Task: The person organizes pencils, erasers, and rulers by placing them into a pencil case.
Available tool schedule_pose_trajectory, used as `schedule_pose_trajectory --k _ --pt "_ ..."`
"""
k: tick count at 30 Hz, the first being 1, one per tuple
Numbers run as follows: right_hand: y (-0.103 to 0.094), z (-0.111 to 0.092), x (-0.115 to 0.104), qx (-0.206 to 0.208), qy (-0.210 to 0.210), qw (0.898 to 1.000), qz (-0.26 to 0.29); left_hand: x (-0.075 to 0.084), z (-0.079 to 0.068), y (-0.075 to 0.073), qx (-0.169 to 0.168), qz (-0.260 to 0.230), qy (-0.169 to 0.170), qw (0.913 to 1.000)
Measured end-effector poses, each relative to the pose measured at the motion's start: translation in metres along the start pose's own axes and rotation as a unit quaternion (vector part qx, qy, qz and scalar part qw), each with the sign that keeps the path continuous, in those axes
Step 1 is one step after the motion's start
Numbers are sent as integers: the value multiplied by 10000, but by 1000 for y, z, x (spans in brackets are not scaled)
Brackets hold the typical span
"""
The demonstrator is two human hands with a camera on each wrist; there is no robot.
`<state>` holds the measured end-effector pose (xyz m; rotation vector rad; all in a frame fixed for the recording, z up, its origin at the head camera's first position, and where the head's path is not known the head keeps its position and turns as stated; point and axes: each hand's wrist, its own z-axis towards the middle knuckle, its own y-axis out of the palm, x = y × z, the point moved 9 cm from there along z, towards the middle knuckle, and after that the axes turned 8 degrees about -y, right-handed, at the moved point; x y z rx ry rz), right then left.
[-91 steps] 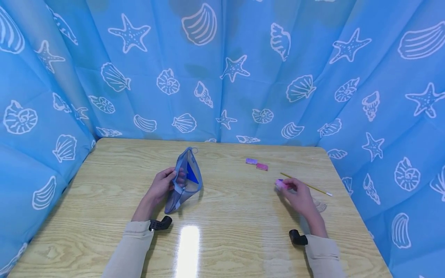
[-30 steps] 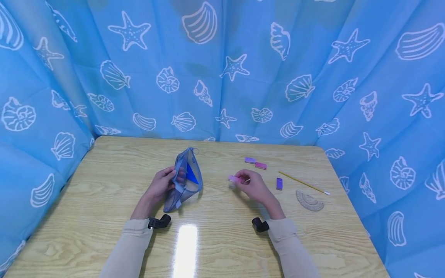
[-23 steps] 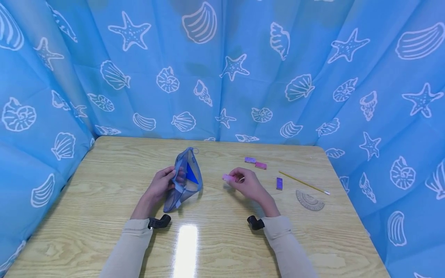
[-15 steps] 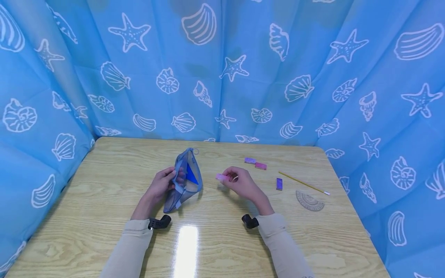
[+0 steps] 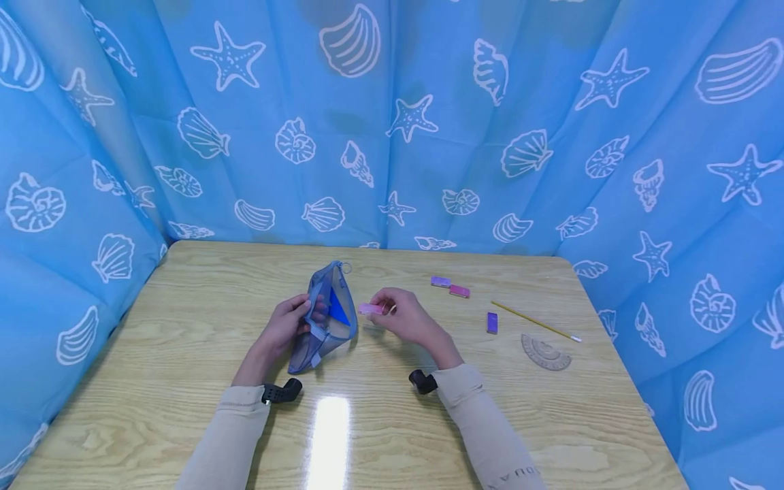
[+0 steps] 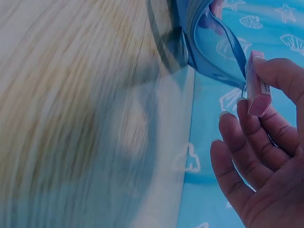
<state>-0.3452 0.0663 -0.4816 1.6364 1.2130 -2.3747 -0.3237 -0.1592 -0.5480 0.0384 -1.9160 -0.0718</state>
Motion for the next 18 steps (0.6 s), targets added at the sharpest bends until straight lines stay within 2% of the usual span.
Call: schedule_pose_trajectory --k 11,18 --pt "23 34 -26 -396 -473 9965 -557 1 0 -2 70 -63 -30 10000" --pt "31 42 -34 -620 -566 9923 -906 -4 4 -1 6 -137 -9 9999"
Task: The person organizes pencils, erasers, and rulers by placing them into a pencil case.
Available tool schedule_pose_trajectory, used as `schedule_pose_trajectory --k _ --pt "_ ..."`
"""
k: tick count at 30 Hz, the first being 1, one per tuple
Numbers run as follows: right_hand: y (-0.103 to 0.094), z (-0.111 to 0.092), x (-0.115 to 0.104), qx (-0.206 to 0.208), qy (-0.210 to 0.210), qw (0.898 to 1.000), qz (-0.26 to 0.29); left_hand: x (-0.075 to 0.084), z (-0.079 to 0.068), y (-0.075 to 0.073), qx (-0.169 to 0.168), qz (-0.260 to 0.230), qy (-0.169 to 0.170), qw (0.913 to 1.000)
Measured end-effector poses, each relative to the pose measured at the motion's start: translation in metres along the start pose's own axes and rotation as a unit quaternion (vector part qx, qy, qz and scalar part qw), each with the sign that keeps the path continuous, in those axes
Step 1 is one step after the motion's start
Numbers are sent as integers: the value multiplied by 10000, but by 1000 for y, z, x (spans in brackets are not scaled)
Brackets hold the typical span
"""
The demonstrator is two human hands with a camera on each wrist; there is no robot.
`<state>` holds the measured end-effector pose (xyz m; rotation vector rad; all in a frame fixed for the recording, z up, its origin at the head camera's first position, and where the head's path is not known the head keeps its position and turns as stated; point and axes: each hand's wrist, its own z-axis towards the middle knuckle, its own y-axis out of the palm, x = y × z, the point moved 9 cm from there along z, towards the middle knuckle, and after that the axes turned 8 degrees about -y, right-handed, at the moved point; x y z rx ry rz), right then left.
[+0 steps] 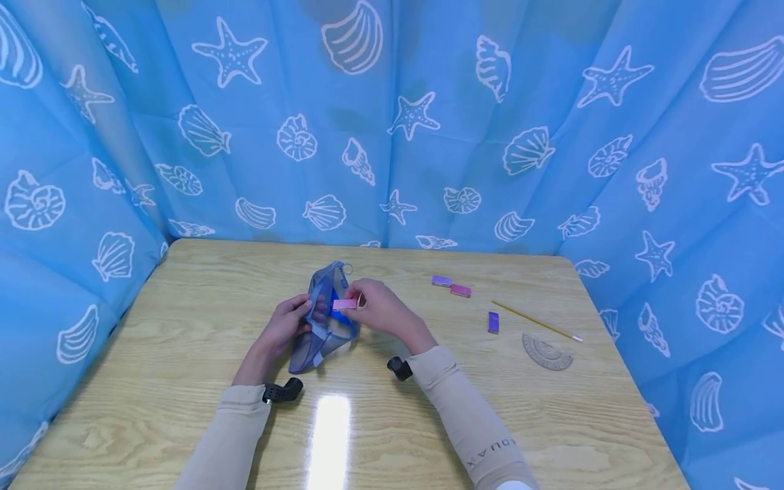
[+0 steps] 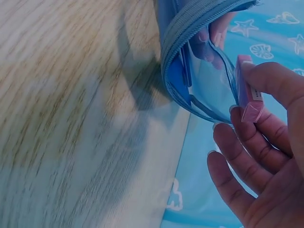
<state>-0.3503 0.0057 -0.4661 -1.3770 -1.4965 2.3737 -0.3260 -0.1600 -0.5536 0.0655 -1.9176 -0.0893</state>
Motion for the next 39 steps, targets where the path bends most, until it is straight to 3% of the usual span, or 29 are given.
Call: schedule_pose_trajectory --k 14,21,27,35,39 --pt "12 10 -7 -430 -37 9930 -1102 3 -3 2 36 10 -12 10000" --pt "18 12 -12 -613 44 9878 -1432 1 -2 -1 115 -140 -26 9998" --pt "22 16 -20 -643 -153 9835 -1682 -1 -1 -5 172 -286 -43 9994" --pt "25 19 -27 -726 -156 9751 -2091 -3 -2 -4 68 -416 -65 9991" --pt "25 17 -28 -758 -39 9762 -2031 -3 -2 -3 -20 -502 -107 9987"
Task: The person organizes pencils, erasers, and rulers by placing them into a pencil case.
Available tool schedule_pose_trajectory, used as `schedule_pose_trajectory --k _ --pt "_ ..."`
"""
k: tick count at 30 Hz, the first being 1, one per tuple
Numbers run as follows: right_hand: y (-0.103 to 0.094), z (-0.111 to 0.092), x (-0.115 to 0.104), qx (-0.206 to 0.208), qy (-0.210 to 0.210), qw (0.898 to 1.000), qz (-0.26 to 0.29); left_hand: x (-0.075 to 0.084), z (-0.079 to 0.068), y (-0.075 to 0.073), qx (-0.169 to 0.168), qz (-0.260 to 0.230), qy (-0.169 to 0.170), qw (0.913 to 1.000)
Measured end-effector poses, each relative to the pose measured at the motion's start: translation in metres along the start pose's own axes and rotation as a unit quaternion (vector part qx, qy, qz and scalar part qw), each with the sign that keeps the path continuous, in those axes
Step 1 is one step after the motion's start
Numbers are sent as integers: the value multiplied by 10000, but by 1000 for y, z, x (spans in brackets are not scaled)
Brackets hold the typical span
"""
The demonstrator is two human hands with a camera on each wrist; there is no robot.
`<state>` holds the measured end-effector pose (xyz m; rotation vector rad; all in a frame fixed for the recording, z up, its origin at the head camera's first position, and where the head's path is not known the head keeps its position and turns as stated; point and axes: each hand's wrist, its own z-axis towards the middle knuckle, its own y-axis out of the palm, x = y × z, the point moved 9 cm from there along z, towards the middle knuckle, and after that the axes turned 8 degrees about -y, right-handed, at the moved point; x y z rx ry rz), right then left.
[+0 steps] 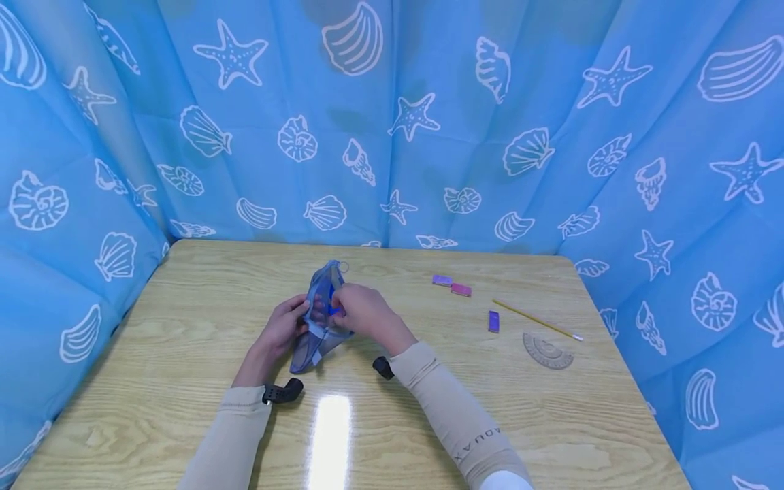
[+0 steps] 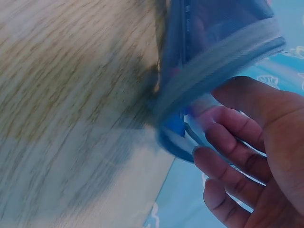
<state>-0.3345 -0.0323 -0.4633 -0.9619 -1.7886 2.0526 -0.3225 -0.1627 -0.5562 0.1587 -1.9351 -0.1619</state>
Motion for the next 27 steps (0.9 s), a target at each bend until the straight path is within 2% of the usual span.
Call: schedule_pose_trajectory --k 5,12,21,24,27 --pt "-6 -8 3 116 76 9988 467 1 0 2 -103 -44 -22 9999" --pt "-19 -34 28 701 361 9891 1248 2 -1 1 -133 -171 -37 9998" --pt "-31 -89 77 1315 709 9741 1700 11 -5 -1 -168 -297 140 9993" --pt "-33 -111 95 1480 870 9695 1749 13 -6 -1 -192 -218 200 9994" --pt "-32 -134 115 1685 1054 9645 1737 15 -7 -4 -71 -71 230 9997"
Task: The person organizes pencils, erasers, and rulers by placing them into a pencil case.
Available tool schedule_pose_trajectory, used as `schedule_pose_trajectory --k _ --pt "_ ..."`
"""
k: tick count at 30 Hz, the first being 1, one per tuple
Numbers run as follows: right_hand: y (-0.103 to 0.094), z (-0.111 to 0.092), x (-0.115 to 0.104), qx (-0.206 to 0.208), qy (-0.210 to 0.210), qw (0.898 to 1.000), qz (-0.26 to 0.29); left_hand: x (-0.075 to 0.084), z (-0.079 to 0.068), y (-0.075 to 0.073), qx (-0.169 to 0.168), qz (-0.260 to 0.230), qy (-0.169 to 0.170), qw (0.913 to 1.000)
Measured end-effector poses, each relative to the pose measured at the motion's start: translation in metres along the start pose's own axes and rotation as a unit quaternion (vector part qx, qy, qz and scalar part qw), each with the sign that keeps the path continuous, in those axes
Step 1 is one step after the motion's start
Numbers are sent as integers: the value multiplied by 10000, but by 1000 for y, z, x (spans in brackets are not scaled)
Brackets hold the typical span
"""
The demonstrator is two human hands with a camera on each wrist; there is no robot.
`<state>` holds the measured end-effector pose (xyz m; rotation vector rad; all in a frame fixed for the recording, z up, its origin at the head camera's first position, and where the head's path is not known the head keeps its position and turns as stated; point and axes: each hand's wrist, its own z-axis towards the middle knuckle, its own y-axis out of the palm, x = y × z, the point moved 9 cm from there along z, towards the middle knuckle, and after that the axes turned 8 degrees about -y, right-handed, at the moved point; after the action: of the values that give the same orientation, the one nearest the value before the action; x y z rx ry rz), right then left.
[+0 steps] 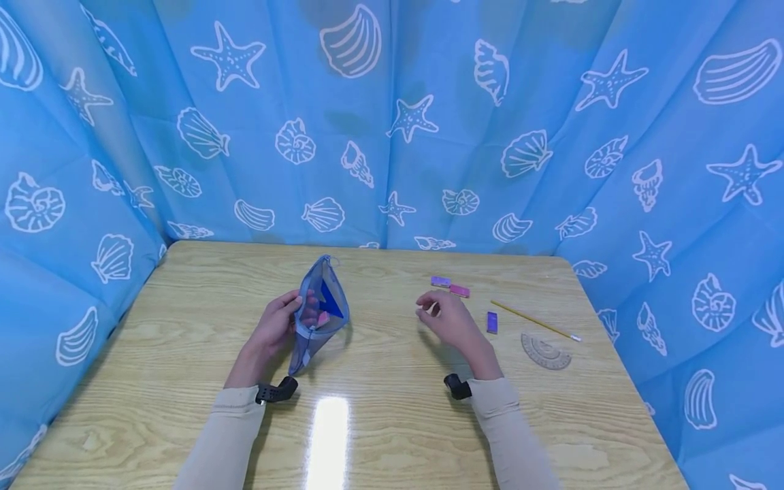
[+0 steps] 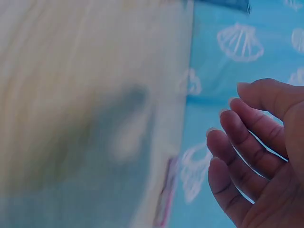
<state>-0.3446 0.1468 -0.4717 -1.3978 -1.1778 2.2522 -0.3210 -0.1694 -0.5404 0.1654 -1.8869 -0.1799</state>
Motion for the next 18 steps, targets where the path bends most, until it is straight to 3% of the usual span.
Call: schedule_pose_trajectory --k 5,11,18 --pt "-22 -26 35 412 379 9984 -25 1 -1 -4 217 130 -7 9997" --pt "-48 -52 68 871 834 9922 -327 0 -2 -3 127 131 -11 9998" --pt "-67 -72 90 1159 1273 9833 -592 -3 -2 -4 37 136 14 9999"
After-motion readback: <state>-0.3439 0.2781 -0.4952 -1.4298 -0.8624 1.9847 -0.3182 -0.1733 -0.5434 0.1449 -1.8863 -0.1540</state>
